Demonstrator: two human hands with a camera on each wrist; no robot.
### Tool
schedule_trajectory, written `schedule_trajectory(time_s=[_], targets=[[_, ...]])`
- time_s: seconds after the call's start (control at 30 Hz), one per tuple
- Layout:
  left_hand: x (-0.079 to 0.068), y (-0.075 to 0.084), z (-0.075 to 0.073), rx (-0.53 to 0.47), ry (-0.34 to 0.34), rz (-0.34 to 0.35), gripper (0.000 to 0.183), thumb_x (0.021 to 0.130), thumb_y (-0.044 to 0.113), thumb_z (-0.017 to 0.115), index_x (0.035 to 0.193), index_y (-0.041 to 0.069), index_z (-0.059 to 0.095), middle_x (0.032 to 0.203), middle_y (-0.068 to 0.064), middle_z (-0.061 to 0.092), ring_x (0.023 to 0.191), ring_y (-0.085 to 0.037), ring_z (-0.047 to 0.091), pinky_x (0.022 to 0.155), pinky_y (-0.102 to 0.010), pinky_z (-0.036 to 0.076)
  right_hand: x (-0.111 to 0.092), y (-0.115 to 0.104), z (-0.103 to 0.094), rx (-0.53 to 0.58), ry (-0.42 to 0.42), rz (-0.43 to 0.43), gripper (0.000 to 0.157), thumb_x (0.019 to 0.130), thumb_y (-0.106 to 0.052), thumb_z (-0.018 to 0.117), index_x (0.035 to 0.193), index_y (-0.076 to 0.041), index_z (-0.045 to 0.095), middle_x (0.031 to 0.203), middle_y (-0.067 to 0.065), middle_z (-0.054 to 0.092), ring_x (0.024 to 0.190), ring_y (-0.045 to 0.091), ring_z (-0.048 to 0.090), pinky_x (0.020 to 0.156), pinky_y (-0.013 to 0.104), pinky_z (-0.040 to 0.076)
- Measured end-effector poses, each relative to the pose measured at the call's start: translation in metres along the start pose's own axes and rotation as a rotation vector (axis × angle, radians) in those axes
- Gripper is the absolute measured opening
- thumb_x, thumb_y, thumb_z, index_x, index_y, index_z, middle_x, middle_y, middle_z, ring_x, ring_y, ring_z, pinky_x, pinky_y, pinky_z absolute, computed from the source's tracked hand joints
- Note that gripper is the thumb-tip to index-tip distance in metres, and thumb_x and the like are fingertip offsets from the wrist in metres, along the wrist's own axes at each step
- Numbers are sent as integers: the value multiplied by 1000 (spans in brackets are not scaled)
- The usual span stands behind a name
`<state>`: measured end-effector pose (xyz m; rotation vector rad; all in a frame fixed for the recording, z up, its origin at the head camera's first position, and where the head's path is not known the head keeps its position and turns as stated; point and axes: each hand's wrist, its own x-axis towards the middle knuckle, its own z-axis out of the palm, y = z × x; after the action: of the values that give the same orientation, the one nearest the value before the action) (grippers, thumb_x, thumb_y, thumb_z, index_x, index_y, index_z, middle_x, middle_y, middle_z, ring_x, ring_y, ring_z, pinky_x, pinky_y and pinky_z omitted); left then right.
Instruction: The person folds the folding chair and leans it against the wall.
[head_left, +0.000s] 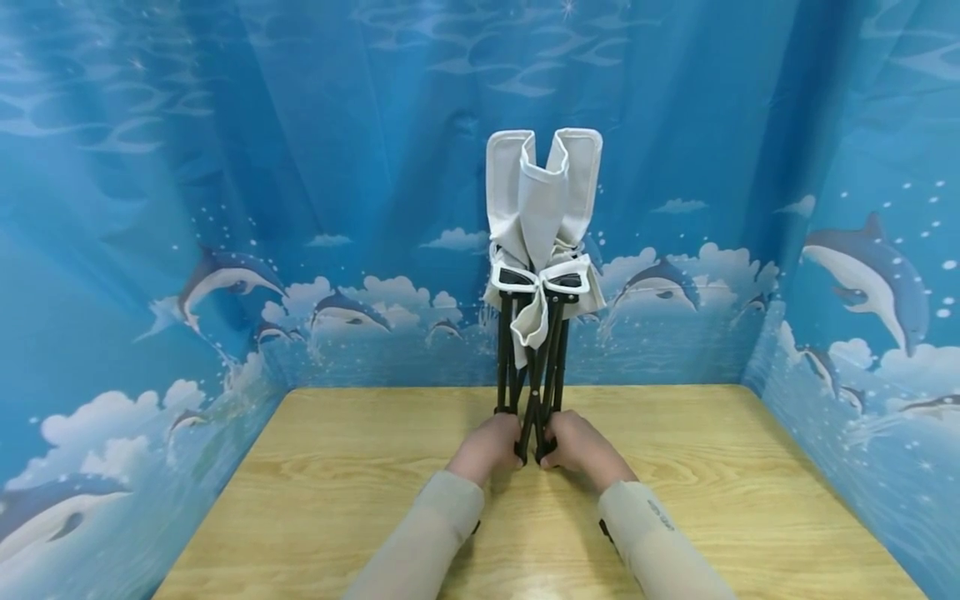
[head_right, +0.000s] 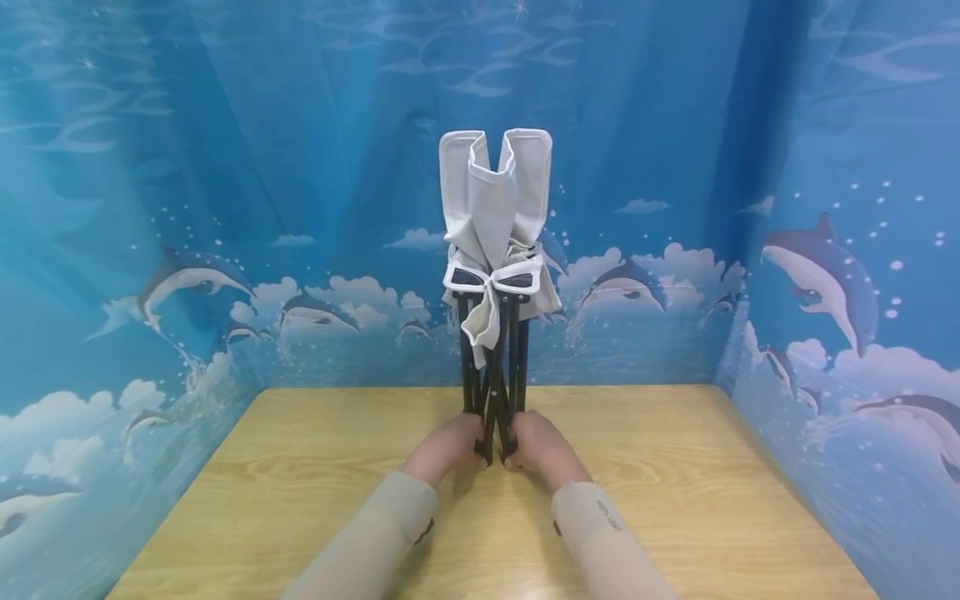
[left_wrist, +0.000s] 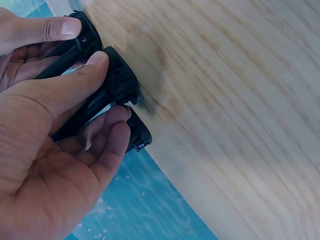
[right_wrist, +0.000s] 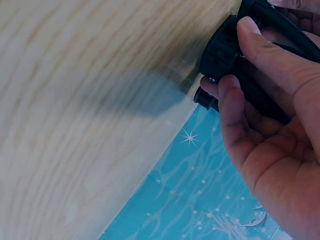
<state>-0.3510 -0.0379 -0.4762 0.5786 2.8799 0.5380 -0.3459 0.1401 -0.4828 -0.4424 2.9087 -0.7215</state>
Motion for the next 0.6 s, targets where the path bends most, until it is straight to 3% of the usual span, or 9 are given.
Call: schedule_trajectory(time_s=[0.6], targets=[[-1,-3,3,-22,2,4,20,87,9,87,83,11,68,79,0,65,69,-13,60,67,-34,53,-1,-1,1,9,10,23,21,79,-13,95,79,-10,74,77,0,69,73,16,64,73,40,57]])
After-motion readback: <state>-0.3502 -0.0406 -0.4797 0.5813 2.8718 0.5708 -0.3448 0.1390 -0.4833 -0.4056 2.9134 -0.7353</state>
